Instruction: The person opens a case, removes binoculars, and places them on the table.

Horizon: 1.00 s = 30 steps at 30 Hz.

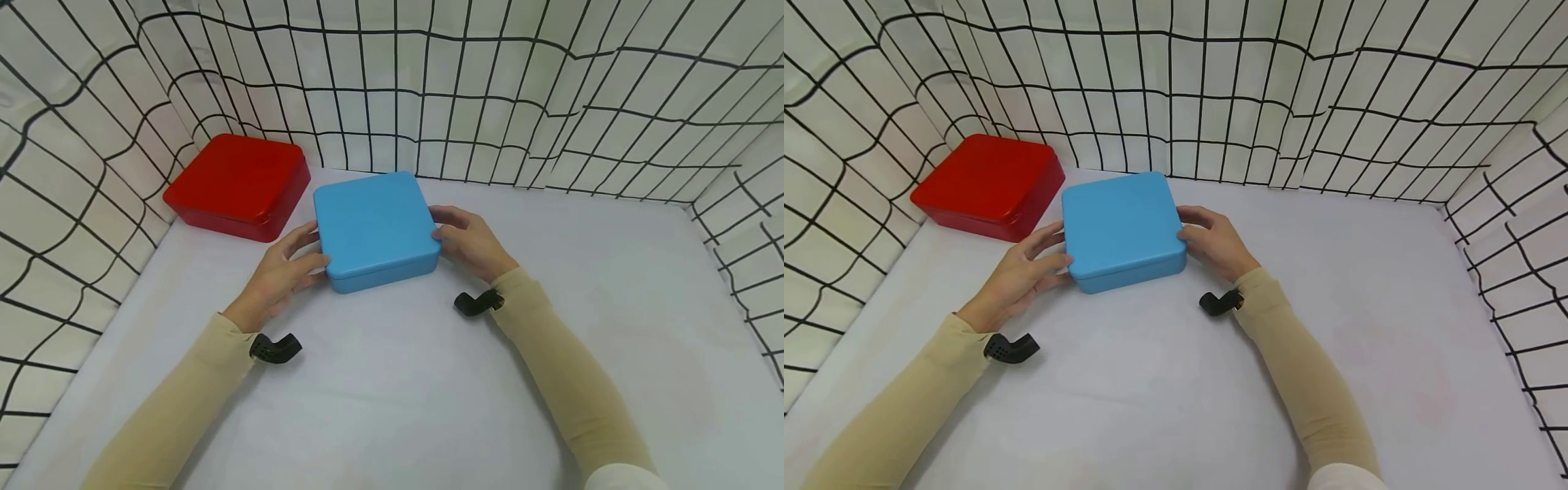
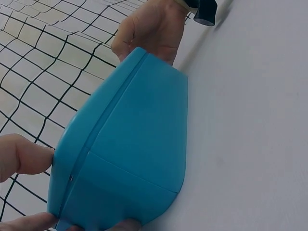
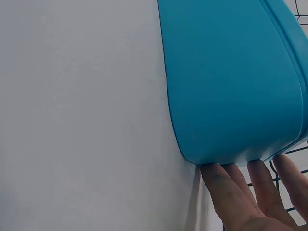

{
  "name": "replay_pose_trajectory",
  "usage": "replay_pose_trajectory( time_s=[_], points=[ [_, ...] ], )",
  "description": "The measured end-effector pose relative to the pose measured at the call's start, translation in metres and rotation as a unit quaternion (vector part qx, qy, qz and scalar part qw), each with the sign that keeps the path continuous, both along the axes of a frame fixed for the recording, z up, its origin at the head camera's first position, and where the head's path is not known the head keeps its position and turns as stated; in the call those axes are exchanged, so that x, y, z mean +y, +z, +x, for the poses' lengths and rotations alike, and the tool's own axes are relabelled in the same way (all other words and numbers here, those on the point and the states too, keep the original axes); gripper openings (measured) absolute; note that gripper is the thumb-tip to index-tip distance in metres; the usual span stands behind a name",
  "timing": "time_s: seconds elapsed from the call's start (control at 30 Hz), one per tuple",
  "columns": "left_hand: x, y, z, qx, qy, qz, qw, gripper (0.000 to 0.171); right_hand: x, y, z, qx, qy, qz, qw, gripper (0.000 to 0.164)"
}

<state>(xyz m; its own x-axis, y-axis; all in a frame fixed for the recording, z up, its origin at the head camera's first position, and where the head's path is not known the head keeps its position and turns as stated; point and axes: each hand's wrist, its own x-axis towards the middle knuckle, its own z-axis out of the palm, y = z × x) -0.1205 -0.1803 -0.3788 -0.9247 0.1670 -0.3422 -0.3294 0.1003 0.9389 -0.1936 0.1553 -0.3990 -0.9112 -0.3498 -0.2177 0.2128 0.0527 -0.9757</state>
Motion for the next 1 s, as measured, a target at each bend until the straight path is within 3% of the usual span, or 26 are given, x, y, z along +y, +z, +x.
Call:
replay_pose_trajectory(
  time_s=[1.0],
  points=[
    [0.03,-0.004,0.002,-0.003,-0.054,-0.016,0.9984,0.079,0.041,-0.003,0.048,0.008,-0.038,0.005,0.999,0.06]
  ],
)
